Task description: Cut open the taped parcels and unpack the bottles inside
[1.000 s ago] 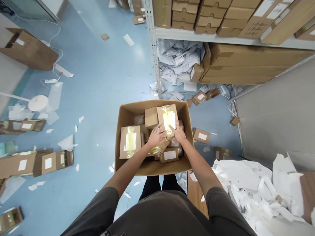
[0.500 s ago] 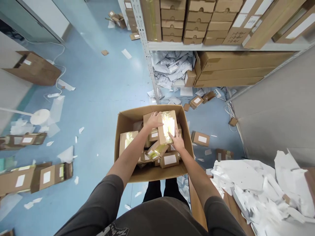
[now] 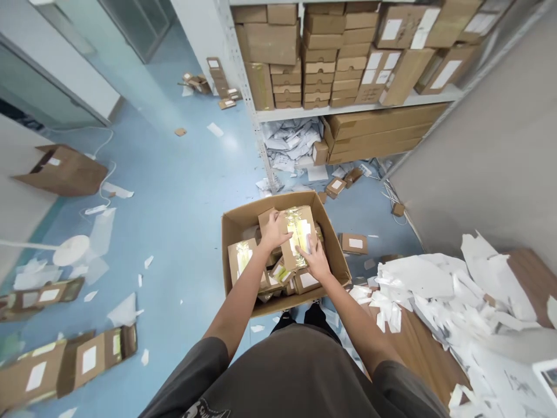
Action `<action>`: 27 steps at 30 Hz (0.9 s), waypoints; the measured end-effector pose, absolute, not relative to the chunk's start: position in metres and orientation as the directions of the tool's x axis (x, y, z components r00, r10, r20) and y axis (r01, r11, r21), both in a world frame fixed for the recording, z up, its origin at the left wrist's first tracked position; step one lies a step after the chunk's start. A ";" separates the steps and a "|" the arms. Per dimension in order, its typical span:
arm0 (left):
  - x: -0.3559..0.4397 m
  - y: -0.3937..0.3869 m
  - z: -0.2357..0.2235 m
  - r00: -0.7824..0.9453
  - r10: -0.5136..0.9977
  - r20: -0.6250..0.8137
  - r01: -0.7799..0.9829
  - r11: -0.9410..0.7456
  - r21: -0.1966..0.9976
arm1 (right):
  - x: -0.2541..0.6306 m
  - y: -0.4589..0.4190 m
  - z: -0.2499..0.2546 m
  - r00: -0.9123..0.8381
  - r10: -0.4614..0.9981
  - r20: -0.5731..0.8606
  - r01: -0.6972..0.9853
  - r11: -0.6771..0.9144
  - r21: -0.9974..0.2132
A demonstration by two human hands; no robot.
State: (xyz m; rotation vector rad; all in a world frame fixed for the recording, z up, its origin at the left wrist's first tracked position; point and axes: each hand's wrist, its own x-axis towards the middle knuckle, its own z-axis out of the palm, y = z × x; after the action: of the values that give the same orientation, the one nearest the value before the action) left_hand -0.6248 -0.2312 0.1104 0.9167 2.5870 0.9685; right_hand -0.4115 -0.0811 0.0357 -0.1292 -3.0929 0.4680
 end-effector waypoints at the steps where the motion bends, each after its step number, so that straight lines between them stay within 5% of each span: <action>1: -0.617 -0.232 0.120 -0.759 0.650 0.045 0.513 0.553 0.657 | -0.400 -0.087 0.042 -0.993 0.116 0.025 0.104 0.953 -0.284; 8: -0.545 -0.202 0.166 -0.554 0.807 0.206 0.713 0.332 0.617 | -0.294 -0.113 0.078 -0.919 0.359 0.162 0.321 0.920 -0.224; 15: -0.421 -0.112 0.181 -0.172 0.970 0.174 0.784 0.028 0.620 | -0.154 -0.133 0.097 -0.699 0.694 0.171 0.662 0.719 -0.213; 22: -0.224 -0.014 0.143 0.254 0.966 0.049 0.700 -0.219 0.680 | 0.001 -0.158 0.067 -0.362 0.921 0.145 0.889 0.388 -0.241; 27: -0.118 -0.012 0.084 0.516 0.847 -0.130 0.606 -0.254 0.754 | 0.085 -0.158 0.021 -0.105 0.994 -0.038 0.943 0.088 -0.320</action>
State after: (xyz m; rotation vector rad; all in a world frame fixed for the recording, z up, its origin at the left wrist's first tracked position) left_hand -0.1175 -0.0125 0.0840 1.9718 1.1860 0.3885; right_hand 0.0855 -0.1578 0.0214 -1.9635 -2.1683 0.3947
